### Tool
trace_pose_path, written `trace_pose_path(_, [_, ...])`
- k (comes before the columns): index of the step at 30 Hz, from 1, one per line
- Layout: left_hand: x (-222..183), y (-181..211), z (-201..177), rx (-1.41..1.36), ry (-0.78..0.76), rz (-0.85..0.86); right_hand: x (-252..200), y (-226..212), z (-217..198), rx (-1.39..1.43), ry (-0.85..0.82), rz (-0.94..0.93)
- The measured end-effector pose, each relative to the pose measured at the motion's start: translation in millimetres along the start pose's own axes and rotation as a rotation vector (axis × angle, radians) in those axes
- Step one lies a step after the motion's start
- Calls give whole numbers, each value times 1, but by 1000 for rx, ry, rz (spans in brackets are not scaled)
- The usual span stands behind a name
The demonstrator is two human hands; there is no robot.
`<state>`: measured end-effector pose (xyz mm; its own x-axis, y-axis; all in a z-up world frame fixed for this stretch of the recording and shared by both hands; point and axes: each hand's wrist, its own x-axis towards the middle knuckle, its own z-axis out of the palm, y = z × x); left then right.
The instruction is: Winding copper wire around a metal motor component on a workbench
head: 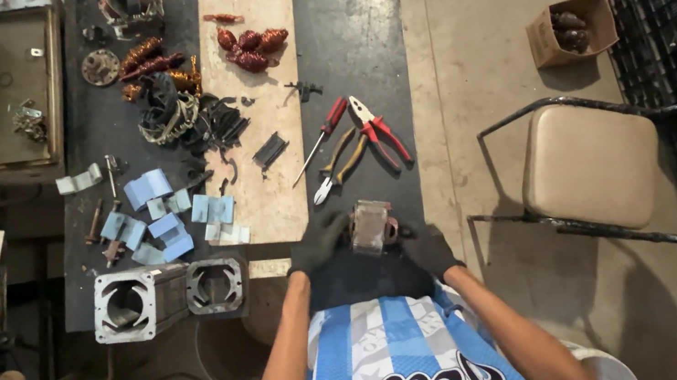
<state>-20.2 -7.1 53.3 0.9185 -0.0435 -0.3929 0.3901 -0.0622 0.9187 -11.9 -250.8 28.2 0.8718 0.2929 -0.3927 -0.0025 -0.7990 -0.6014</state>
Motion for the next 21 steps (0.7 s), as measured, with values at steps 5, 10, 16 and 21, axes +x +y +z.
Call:
trace_pose_path(5, [12, -30, -6, 148, 135, -365, 19, 43, 42, -326, 10, -155])
trace_pose_path(10, [6, -24, 4, 411, 166, -298, 36, 61, 52, 313, 37, 224])
trace_pose_path(16, [12, -57, 0, 28, 129, -383, 24, -2, 7, 294, -46, 256])
trace_pose_path(21, [12, -69, 10, -456, 127, -511, 16, -14, -13, 76, -57, 150])
